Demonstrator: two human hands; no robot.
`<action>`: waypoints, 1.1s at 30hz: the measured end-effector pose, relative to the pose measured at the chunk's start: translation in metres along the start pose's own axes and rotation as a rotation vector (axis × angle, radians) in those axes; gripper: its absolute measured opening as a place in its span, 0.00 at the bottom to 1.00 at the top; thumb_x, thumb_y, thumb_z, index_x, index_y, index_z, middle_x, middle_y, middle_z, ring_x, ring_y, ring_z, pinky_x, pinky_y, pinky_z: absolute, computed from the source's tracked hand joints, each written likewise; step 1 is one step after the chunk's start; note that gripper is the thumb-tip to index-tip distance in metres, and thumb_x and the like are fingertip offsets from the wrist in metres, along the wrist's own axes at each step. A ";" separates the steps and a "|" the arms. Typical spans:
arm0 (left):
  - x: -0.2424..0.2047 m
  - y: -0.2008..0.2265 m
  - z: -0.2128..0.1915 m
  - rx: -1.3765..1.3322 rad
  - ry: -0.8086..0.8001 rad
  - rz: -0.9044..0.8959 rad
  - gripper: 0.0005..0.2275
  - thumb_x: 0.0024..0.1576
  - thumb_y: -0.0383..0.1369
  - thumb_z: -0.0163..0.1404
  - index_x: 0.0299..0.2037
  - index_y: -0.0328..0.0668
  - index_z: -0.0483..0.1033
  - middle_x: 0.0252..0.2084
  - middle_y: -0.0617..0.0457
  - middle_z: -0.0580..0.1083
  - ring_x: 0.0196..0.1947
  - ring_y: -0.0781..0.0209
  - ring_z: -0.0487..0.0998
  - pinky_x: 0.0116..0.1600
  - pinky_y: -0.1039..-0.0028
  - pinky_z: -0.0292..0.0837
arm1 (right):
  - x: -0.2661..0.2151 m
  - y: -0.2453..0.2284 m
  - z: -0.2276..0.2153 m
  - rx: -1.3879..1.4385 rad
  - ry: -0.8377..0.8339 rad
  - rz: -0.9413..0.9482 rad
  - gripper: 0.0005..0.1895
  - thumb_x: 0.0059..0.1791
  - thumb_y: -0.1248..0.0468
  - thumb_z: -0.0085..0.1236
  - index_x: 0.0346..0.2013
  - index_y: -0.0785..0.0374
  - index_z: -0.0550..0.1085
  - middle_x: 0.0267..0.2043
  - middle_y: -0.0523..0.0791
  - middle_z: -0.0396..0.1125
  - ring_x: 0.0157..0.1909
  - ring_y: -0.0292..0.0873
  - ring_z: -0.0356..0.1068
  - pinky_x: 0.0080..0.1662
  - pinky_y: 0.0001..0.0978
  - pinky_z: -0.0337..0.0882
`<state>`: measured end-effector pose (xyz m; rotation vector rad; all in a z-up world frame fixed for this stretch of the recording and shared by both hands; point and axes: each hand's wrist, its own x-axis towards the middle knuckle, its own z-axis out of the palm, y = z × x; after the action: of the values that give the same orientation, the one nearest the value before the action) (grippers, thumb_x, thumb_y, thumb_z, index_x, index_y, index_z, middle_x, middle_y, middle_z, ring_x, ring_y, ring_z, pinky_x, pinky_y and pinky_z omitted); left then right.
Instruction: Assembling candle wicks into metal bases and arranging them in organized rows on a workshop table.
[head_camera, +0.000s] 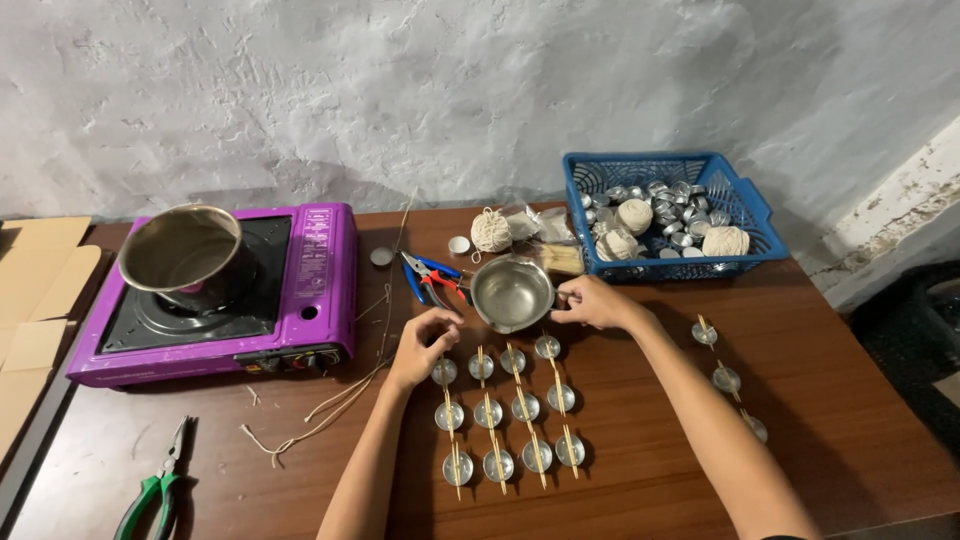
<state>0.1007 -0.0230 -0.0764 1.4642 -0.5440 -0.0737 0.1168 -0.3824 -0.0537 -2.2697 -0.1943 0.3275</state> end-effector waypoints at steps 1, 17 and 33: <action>0.000 -0.001 0.000 -0.001 -0.002 0.001 0.08 0.53 0.28 0.57 0.41 0.37 0.82 0.26 0.47 0.77 0.25 0.62 0.74 0.36 0.70 0.73 | -0.002 -0.004 -0.001 0.000 0.002 0.001 0.12 0.41 0.63 0.70 0.27 0.68 0.76 0.10 0.49 0.66 0.06 0.37 0.60 0.11 0.24 0.55; -0.002 -0.013 -0.006 -0.010 -0.017 0.033 0.10 0.54 0.27 0.55 0.45 0.35 0.81 0.26 0.44 0.77 0.25 0.60 0.74 0.35 0.69 0.74 | -0.052 -0.063 0.000 -0.569 0.343 -0.417 0.32 0.43 0.49 0.68 0.56 0.62 0.74 0.41 0.51 0.70 0.48 0.52 0.71 0.51 0.43 0.72; -0.002 0.013 0.012 0.246 0.108 0.108 0.05 0.57 0.27 0.58 0.41 0.40 0.82 0.29 0.50 0.76 0.28 0.67 0.69 0.36 0.75 0.69 | -0.279 0.044 -0.040 -0.586 0.731 0.133 0.29 0.40 0.54 0.67 0.56 0.51 0.73 0.47 0.43 0.70 0.51 0.49 0.71 0.55 0.43 0.70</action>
<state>0.0905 -0.0311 -0.0644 1.6636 -0.5573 0.1617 -0.1362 -0.5088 -0.0138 -2.8142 0.2798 -0.5732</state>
